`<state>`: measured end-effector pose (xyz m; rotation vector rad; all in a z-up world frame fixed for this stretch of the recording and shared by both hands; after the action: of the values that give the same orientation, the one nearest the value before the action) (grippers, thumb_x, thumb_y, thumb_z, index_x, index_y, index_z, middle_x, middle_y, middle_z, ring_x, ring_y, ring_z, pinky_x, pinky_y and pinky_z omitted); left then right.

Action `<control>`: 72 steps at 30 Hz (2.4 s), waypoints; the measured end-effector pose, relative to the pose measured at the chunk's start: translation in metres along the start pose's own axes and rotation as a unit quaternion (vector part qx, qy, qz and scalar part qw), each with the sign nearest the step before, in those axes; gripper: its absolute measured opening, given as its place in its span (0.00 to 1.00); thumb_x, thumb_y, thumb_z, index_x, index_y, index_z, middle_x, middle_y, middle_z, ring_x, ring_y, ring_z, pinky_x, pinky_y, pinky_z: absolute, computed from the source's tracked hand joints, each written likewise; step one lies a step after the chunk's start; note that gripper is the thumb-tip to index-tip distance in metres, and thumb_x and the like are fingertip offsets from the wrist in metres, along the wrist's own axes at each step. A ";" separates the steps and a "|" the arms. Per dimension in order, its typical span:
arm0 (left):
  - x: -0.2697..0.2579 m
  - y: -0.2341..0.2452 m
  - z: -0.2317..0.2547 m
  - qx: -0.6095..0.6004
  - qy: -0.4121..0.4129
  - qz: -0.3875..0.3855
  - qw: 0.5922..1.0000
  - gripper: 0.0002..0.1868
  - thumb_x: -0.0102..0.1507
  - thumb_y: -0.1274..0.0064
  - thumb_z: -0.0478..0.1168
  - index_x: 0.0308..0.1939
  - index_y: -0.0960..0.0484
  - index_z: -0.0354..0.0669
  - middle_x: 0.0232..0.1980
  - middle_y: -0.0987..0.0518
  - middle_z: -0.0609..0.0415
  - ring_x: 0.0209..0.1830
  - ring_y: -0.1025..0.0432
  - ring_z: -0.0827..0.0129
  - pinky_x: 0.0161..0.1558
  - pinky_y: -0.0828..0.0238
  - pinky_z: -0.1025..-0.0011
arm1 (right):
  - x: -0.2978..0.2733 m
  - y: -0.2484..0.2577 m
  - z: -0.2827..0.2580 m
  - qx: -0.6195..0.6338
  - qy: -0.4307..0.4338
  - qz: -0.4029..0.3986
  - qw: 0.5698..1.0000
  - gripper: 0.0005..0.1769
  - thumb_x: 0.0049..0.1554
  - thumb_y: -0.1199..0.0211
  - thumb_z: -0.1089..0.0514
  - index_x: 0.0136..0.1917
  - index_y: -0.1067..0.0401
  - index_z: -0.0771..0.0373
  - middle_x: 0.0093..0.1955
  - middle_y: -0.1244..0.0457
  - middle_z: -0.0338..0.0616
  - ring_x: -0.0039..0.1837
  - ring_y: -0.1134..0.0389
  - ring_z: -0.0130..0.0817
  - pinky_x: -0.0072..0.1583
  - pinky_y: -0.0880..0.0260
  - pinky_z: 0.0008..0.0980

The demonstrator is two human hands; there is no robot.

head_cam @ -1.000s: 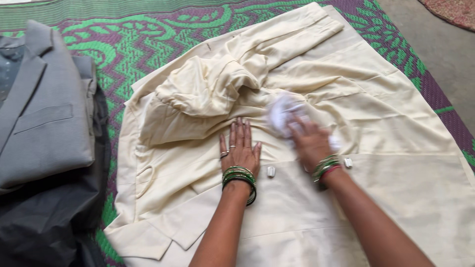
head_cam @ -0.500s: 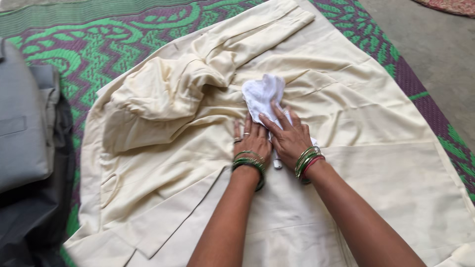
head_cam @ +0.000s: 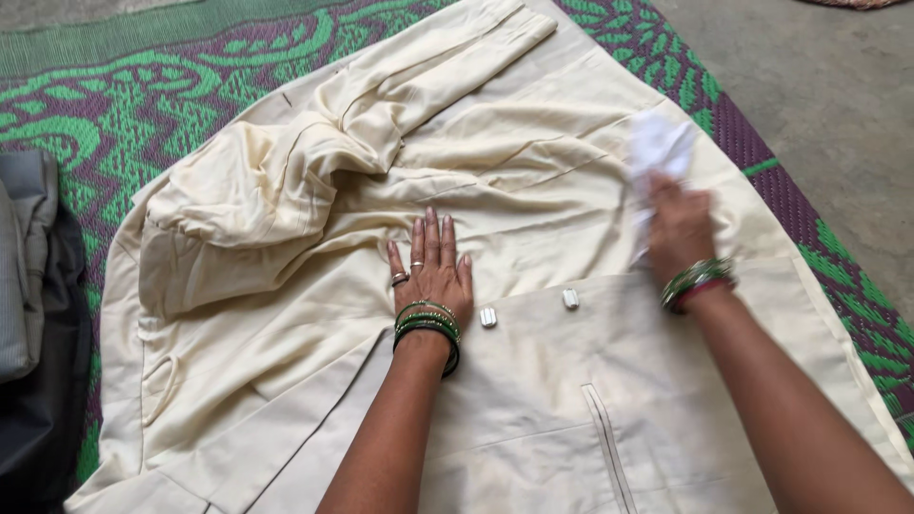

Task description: The person wipes a cream-colored garment with a white cloth, smoothing and rubbing the fabric across its surface. The garment is laid out on a patterned mat, and the person adjusts the cloth and garment during the process.

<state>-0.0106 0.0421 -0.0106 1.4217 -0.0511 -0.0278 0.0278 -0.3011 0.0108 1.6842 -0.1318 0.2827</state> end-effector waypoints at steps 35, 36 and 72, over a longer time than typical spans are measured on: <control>-0.200 0.124 -0.026 -0.042 -0.270 -0.009 0.962 0.09 0.62 0.49 0.36 0.46 0.22 0.53 0.45 0.23 0.54 0.49 0.24 0.60 0.58 0.34 0.53 | -0.196 0.180 -0.125 -0.061 0.095 -0.153 0.982 0.16 0.47 0.31 0.52 0.49 0.28 0.51 0.57 0.38 0.34 0.57 0.35 0.39 0.55 0.29 0.40; -0.214 0.122 -0.025 -0.047 -0.273 -0.042 0.960 0.10 0.62 0.49 0.36 0.46 0.22 0.53 0.45 0.23 0.53 0.49 0.23 0.59 0.54 0.31 0.55 | -0.211 0.176 -0.125 -0.071 0.075 -0.199 0.975 0.15 0.48 0.32 0.51 0.49 0.28 0.50 0.57 0.38 0.33 0.58 0.35 0.37 0.56 0.28 0.38; -0.304 0.107 -0.169 -0.112 0.071 -0.216 0.967 0.15 0.70 0.55 0.51 0.52 0.27 0.47 0.55 0.24 0.50 0.54 0.25 0.55 0.60 0.28 0.54 | -0.321 0.155 -0.188 -0.062 -0.073 -0.439 0.893 0.19 0.53 0.38 0.51 0.59 0.24 0.35 0.58 0.32 0.38 0.62 0.29 0.41 0.63 0.28 0.43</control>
<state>-0.3068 0.2399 0.0645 1.1814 0.3720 -0.2830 -0.3400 -0.1608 0.0963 1.4747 0.4909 -0.5257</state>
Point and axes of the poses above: each hand's wrist, its own x-axis towards the middle knuckle, its own y-axis out of the back of the hand, z = x × y, the point moved 7 cm from there along x, towards the middle knuckle
